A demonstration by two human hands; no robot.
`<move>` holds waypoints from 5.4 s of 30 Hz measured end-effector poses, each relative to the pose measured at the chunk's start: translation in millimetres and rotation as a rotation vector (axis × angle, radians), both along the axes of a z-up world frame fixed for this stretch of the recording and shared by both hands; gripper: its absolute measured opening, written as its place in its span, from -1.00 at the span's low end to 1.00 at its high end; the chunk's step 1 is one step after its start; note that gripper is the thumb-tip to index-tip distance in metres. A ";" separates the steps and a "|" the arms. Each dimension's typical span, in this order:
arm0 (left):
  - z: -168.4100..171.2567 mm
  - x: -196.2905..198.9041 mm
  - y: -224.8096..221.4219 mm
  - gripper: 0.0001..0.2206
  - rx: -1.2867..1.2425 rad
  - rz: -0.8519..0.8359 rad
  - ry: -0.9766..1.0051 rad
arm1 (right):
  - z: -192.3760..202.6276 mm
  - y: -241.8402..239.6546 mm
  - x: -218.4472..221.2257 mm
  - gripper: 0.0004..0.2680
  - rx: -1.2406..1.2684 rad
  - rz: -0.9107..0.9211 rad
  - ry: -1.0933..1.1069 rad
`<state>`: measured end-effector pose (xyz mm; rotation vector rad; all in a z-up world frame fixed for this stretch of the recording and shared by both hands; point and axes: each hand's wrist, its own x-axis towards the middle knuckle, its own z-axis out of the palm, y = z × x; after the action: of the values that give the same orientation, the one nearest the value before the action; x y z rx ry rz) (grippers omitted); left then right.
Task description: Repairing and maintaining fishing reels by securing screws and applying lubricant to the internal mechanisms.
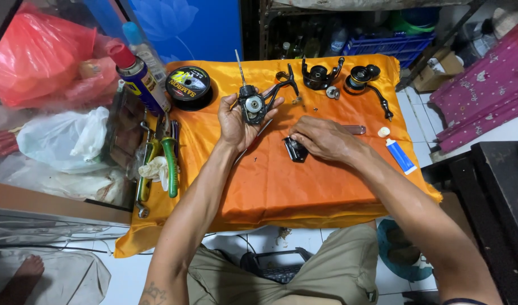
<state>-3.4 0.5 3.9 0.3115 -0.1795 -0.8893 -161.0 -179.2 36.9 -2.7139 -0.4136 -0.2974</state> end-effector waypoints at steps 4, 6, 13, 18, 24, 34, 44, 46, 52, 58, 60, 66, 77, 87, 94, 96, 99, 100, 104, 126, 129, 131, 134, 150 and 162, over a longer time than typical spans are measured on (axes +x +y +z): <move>2.4 -3.9 -1.7 -0.55 -0.012 -0.005 -0.009 | 25.8 21.5 5.6 -0.88 -0.014 0.007 -0.272; 9.9 -8.3 -0.2 -0.55 -0.021 -0.012 -0.022 | 47.2 37.6 12.8 -0.85 0.007 0.030 -0.477; -59.4 32.8 -24.3 -0.52 0.002 -0.012 -0.056 | 30.8 41.7 61.0 -0.88 -0.112 0.013 -0.622; -60.5 25.7 -23.8 -0.52 -0.033 -0.031 -0.060 | 24.0 39.8 73.2 -0.89 -0.128 -0.008 -0.656; -29.4 6.7 -11.0 -0.59 -0.072 -0.007 -0.099 | 30.3 45.0 74.1 -0.90 -0.145 -0.004 -0.640; -5.6 -4.3 -2.6 -0.61 -0.064 -0.005 -0.138 | 24.1 38.2 79.1 -0.87 -0.086 0.016 -0.610; -3.3 -6.0 -2.4 -0.64 -0.038 -0.023 -0.181 | 3.7 21.6 86.8 -0.44 -0.336 0.029 -0.634; -12.9 -2.2 -5.5 -0.66 -0.037 -0.029 -0.176 | 6.9 24.3 83.5 -0.40 -0.351 0.028 -0.630; -18.3 1.4 -8.9 -0.78 0.026 -0.032 -0.243 | 21.9 28.6 78.5 -0.81 -0.259 0.052 -0.658; -13.1 -2.7 -4.7 -0.74 0.026 -0.045 -0.220 | 25.3 22.9 78.2 -0.85 -0.156 0.145 -0.653; -16.9 -0.1 -6.0 -0.72 0.008 -0.077 -0.207 | 24.8 22.6 79.5 -0.87 -0.153 0.163 -0.668; -38.2 14.3 -10.3 -0.71 -0.020 -0.087 -0.133 | 29.2 35.1 70.6 -0.81 0.145 0.153 -0.578; -0.2 -1.5 1.8 -0.64 0.001 -0.085 -0.042 | 12.7 43.6 59.2 -0.57 0.049 0.011 -0.611; 3.0 -2.2 2.8 -0.64 0.026 -0.105 -0.040 | 9.6 38.8 61.0 -0.49 0.056 0.024 -0.600; -9.0 10.1 -3.8 -0.57 0.051 -0.097 -0.066 | 2.8 35.2 63.3 -0.47 0.051 0.024 -0.602; -6.0 4.5 -2.2 -0.56 0.023 -0.104 -0.090 | 2.8 35.6 63.7 -0.49 0.069 0.017 -0.587; -10.5 4.8 -2.8 -0.54 -0.005 -0.117 -0.086 | 5.7 37.9 61.0 -0.51 0.098 0.018 -0.579; -12.3 5.3 -3.9 -0.54 -0.005 -0.117 -0.086 | 6.1 38.1 61.3 -0.51 0.097 0.018 -0.579; -7.1 0.2 -0.6 -0.56 -0.009 -0.098 -0.066 | 6.1 39.3 60.1 -0.52 0.119 -0.004 -0.575; 43.8 -35.8 9.8 -0.75 0.125 0.137 -0.191 | -31.0 78.1 54.1 -0.61 1.450 -0.258 0.111; 49.5 -36.8 12.4 -0.74 0.158 0.109 -0.253 | -19.9 83.0 66.0 -0.67 1.488 -0.227 0.198; 47.6 -33.8 10.1 -0.77 0.174 0.140 -0.264 | -15.0 87.0 70.1 -0.67 1.490 -0.241 0.187; 45.5 -31.3 6.8 -0.78 0.207 0.180 -0.282 | -17.5 88.0 77.0 -0.70 1.488 -0.264 0.151; 45.5 -26.8 0.9 -0.80 0.245 0.198 -0.335 | -40.1 84.7 89.8 -0.72 1.510 -0.252 -0.023; -16.4 3.2 -13.8 -0.68 0.224 0.196 -0.475 | -29.3 71.0 75.8 -0.70 1.488 -0.176 -0.065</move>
<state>-0.2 -13.3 -12.4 0.7368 -0.4818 -0.6299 -85.2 -108.2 7.5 -1.2696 0.0772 -0.4765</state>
